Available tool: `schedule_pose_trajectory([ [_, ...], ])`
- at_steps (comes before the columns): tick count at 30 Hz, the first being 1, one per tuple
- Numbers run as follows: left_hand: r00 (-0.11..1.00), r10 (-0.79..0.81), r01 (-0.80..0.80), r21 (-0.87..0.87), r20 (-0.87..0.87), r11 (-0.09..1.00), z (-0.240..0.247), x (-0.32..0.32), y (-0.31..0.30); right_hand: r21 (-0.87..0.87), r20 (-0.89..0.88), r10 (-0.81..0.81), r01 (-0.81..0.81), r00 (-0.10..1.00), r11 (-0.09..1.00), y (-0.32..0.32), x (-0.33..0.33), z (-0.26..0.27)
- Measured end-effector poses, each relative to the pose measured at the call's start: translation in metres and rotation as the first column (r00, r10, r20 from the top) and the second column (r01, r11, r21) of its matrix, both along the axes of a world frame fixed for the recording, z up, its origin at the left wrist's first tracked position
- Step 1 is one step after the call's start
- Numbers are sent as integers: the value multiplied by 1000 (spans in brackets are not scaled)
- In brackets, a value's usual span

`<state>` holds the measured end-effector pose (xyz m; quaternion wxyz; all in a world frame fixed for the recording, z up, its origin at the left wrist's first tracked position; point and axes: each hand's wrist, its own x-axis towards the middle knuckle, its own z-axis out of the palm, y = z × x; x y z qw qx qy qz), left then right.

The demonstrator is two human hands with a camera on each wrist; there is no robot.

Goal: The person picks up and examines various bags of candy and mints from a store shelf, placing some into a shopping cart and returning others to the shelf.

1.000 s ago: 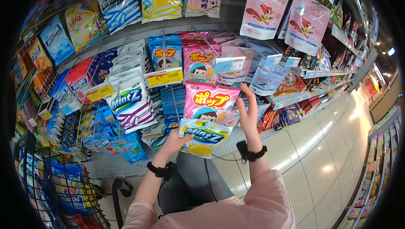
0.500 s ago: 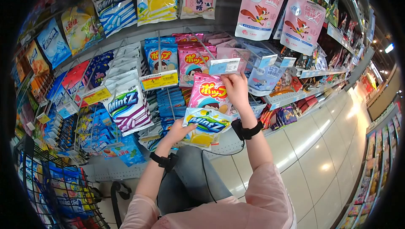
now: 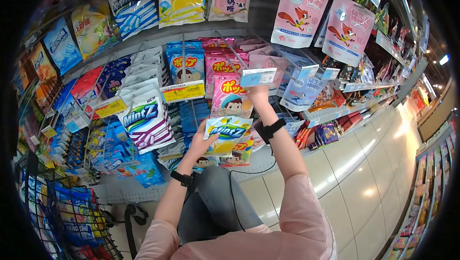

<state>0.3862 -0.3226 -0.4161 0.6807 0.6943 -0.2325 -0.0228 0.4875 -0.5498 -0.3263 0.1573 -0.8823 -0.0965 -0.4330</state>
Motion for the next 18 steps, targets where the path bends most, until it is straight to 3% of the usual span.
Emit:
schedule_pose_trajectory([
  [1,1000,7,-7,3,4,1000,-9,0,2,3,4,7,-7,1000,1000,2,6,6],
  [3,995,55,-56,-13,-78,998,-16,-5,10,-184,302,200,-148,932,972,13,7,28],
  [5,992,60,-63,-21,-113,998,-16,-12,18,-179,274,196,-150,942,972,22,7,39],
  [7,995,98,-98,148,10,984,-15,-17,24,-127,204,230,-207,952,970,23,16,44],
  [8,993,114,-110,119,-30,987,-6,-24,26,-133,154,196,-176,969,975,23,17,46],
  [11,983,144,-130,121,-113,984,-10,-27,32,-115,175,189,-170,966,979,23,18,48],
  [13,979,194,-181,170,-59,969,-5,-31,35,-92,250,159,-140,955,986,26,10,43],
  [15,931,186,-118,225,-315,967,-3,-33,39,97,409,28,-74,912,992,24,1,16],
  [17,933,208,-157,185,-294,970,-3,-35,42,523,44,163,-162,986,837,18,-24,-41],
  [18,930,224,-188,148,-291,971,-3,-35,42,631,64,244,-229,968,742,35,-55,-34],
])
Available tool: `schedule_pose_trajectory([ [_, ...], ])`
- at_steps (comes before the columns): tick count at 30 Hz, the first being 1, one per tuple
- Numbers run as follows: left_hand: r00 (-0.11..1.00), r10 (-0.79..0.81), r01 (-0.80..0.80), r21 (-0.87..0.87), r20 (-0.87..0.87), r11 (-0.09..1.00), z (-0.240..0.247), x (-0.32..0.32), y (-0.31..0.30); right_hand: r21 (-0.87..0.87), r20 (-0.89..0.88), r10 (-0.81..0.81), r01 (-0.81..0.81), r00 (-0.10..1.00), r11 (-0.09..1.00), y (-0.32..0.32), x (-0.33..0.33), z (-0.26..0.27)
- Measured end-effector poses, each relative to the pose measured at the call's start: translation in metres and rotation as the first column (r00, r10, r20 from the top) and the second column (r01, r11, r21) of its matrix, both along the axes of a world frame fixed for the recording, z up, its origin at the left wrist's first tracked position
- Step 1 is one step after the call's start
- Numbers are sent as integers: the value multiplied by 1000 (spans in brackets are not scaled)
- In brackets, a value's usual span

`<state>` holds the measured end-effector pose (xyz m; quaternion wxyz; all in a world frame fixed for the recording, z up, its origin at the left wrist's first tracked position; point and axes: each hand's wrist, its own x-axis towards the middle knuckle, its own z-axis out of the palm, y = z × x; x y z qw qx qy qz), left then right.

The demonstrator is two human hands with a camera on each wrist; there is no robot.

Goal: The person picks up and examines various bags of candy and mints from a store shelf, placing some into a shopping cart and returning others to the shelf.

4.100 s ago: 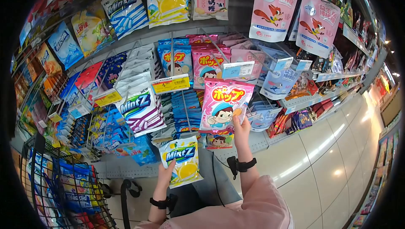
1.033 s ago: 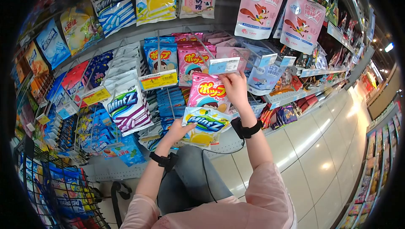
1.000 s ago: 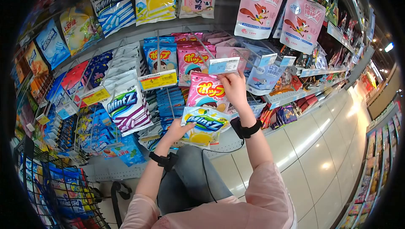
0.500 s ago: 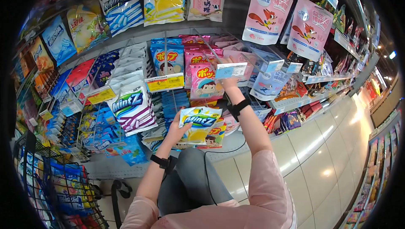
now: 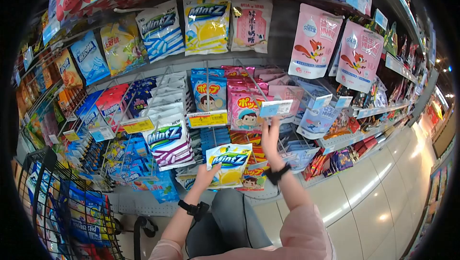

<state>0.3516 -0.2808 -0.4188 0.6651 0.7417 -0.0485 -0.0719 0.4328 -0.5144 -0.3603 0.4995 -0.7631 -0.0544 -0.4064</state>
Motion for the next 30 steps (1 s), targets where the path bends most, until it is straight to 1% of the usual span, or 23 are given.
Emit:
schedule_pose_trajectory([
  [1,1000,2,-2,-1,11,1000,2,1,0,175,-52,268,-256,962,951,3,-14,-24],
  [2,998,37,-32,-109,41,994,3,1,-1,349,-70,493,-442,867,827,7,-28,-54],
  [3,995,73,-58,-215,63,975,5,-1,-3,514,-47,689,-574,723,637,13,-42,-79],
  [4,996,91,-84,-256,17,963,21,-6,-4,278,-180,647,-593,741,756,18,-57,-96],
  [5,996,93,-88,-253,8,964,26,-7,-5,22,-299,571,-593,764,805,24,-68,-108],
  [6,997,79,-74,-269,7,960,30,-8,-5,296,-282,676,-608,681,736,35,-85,-98],
  [7,998,65,-61,-286,5,956,32,-9,-5,547,-229,767,-572,600,611,48,-103,-81],
  [8,999,43,-36,-285,17,958,30,-8,-5,613,-197,727,-496,658,615,54,-108,-76],
  [9,998,43,-31,-288,35,957,30,-9,-6,622,-203,727,-487,656,613,57,-114,-66],
  [11,997,43,-26,-266,58,964,33,-12,-7,558,-312,641,-411,701,721,61,-121,-47],
  [16,988,4,41,-284,156,958,28,-13,7,514,-277,546,-358,791,780,48,-126,-38],
  [17,984,-24,81,-320,177,944,27,-13,13,510,-270,544,-362,795,781,42,-129,-33],
  [18,966,8,63,-264,259,962,29,-14,18,487,-209,517,-370,830,791,37,-132,-23],
  [19,961,10,66,-267,275,961,31,-16,24,461,-144,490,-380,860,802,30,-134,-13],
  [20,908,41,-37,-18,416,999,32,-18,32,447,-156,490,-381,858,809,22,-134,-6],
  [21,835,37,-181,211,549,960,39,-21,38,436,-145,493,-392,858,810,21,-134,8],
  [22,765,-1,-227,271,644,935,47,-23,43,378,-52,448,-397,893,836,21,-134,27],
  [23,756,7,-238,264,655,935,62,-27,43,322,45,404,-396,914,860,22,-134,47],
  [25,481,22,-368,179,877,912,100,-36,41,403,129,468,-477,874,781,31,-126,93],
  [26,400,-1,-404,177,917,898,119,-37,44,403,163,490,-511,856,759,39,-123,117],
  [28,296,100,-504,66,950,861,155,-33,45,375,203,516,-553,832,744,54,-112,158],
  [29,335,164,-486,22,928,874,173,-28,47,346,214,520,-562,827,752,61,-104,174],
  [30,332,165,-468,11,929,884,193,-21,51,289,237,518,-569,822,770,67,-96,189],
])
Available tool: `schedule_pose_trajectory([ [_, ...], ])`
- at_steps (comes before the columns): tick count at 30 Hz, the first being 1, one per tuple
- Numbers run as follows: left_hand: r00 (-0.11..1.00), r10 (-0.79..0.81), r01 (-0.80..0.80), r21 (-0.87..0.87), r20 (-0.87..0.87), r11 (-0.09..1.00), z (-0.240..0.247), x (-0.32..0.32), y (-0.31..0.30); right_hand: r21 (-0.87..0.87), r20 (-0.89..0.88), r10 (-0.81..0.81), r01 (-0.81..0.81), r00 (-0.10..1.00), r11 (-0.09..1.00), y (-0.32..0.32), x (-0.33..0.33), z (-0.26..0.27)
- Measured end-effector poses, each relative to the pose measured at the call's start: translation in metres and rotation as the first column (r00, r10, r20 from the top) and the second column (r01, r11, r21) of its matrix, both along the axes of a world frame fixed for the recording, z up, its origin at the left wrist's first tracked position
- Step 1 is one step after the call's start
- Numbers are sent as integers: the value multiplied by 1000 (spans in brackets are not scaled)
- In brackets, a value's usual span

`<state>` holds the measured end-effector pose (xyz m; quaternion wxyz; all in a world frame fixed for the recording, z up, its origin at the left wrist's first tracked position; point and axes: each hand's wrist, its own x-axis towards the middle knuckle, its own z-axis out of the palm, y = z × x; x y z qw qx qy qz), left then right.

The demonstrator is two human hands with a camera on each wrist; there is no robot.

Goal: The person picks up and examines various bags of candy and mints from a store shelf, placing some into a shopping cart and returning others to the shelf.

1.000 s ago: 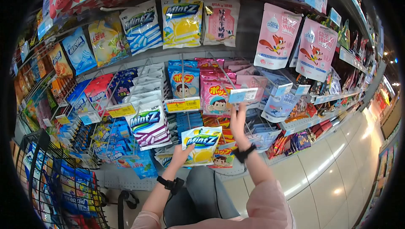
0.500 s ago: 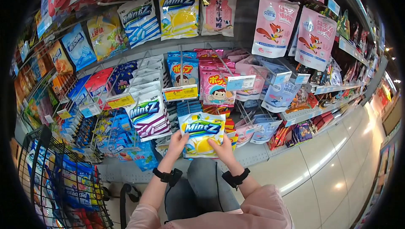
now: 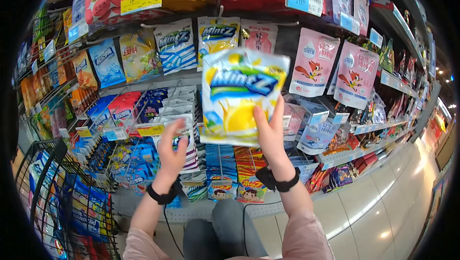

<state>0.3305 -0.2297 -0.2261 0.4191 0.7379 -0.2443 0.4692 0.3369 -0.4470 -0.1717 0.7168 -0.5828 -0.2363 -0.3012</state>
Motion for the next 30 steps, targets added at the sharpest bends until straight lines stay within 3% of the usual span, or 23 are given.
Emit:
schedule_pose_trajectory([
  [2,996,-94,95,-91,7,991,43,14,0,-11,71,44,-43,996,999,10,17,23],
  [4,947,-316,308,-109,-58,945,84,22,-1,-12,83,96,-96,992,995,17,26,44],
  [5,949,-311,305,-108,-49,946,99,29,-4,-18,90,111,-110,990,994,19,33,50],
  [7,836,-544,519,-224,-68,825,127,42,-9,-40,133,107,-102,985,994,21,44,59],
  [8,837,-544,520,-224,-58,824,139,49,-9,-36,137,129,-125,982,991,21,50,61],
  [10,909,-417,418,14,-13,909,158,61,-9,-34,143,142,-139,979,990,24,51,68],
  [13,945,-323,315,139,41,939,178,72,-15,-73,146,159,-149,977,986,23,55,73],
  [18,927,-349,338,99,133,936,190,78,-23,-56,112,264,-259,958,964,22,58,74],
  [21,938,-339,335,68,75,940,187,79,-23,-62,72,292,-288,954,956,20,63,73],
  [25,944,-289,275,105,159,956,185,88,-22,-87,10,256,-254,967,963,18,57,86],
  [27,955,-246,230,112,167,967,187,83,-23,-169,152,137,-111,979,979,13,67,103],
  [29,963,-223,207,112,153,972,189,79,-22,-161,204,156,-124,966,979,9,85,117],
  [30,969,-202,187,110,140,976,190,79,-22,-219,293,77,-11,953,976,8,89,125],
])
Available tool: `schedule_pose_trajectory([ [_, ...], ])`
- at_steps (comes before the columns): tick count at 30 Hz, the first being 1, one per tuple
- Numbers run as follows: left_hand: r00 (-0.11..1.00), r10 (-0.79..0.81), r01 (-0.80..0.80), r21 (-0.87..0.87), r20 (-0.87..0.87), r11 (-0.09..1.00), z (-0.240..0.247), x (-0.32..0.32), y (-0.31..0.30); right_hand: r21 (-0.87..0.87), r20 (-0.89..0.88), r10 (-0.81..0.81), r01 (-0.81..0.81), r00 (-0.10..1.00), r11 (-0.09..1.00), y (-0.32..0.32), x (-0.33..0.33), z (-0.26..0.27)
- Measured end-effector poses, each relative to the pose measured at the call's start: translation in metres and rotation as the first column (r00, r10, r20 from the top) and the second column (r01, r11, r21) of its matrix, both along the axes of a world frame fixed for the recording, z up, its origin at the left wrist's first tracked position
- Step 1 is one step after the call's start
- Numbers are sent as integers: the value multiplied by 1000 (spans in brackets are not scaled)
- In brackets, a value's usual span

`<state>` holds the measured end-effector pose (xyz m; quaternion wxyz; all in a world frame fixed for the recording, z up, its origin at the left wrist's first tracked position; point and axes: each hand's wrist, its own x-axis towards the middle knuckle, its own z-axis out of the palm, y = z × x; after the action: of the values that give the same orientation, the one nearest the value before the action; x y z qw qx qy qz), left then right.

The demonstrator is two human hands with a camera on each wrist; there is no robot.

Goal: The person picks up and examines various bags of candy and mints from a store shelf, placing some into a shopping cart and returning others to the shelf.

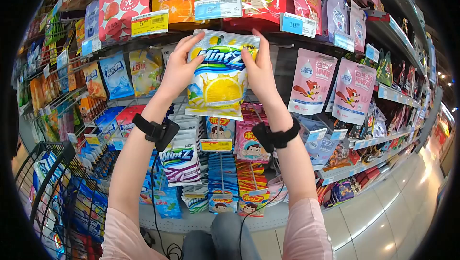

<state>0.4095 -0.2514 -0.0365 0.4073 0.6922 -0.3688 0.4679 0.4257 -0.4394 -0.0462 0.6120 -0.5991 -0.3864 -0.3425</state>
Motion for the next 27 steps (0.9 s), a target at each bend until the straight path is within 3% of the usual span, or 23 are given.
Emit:
schedule_pose_trajectory([
  [1,1000,-1,1,2,1,1000,0,0,0,-49,101,-94,99,990,994,-1,2,6],
  [2,1000,5,-5,-3,-6,1000,0,1,-1,45,231,-148,142,962,989,5,0,12],
  [5,1000,-1,1,-22,-16,1000,1,3,-1,6,256,-85,86,963,996,9,-9,21],
  [13,997,-81,81,-37,-2,996,4,1,-2,6,222,-166,169,961,986,7,-3,23],
  [15,1000,19,-19,12,-21,1000,6,-1,0,8,206,-192,194,960,981,9,4,23],
  [18,998,-39,37,-32,-54,999,-5,20,4,-69,122,-229,239,966,969,10,16,18],
  [21,998,34,-36,-33,-59,999,-9,32,3,-129,171,-289,312,942,941,11,28,16],
  [22,987,144,-143,23,-69,989,-11,33,4,-233,297,-471,541,831,808,9,30,13],
  [23,982,188,-187,58,-6,981,-16,48,6,-244,292,-456,527,840,814,11,30,10],
  [25,945,328,-327,143,21,934,-22,48,1,-342,476,-718,859,508,382,16,29,0],
  [26,926,376,-362,186,-45,914,-23,43,-2,-320,543,-715,896,440,308,16,35,-7],
  [27,898,425,-393,228,-112,891,-24,41,-5,-347,502,-715,871,486,348,19,37,-13],
])
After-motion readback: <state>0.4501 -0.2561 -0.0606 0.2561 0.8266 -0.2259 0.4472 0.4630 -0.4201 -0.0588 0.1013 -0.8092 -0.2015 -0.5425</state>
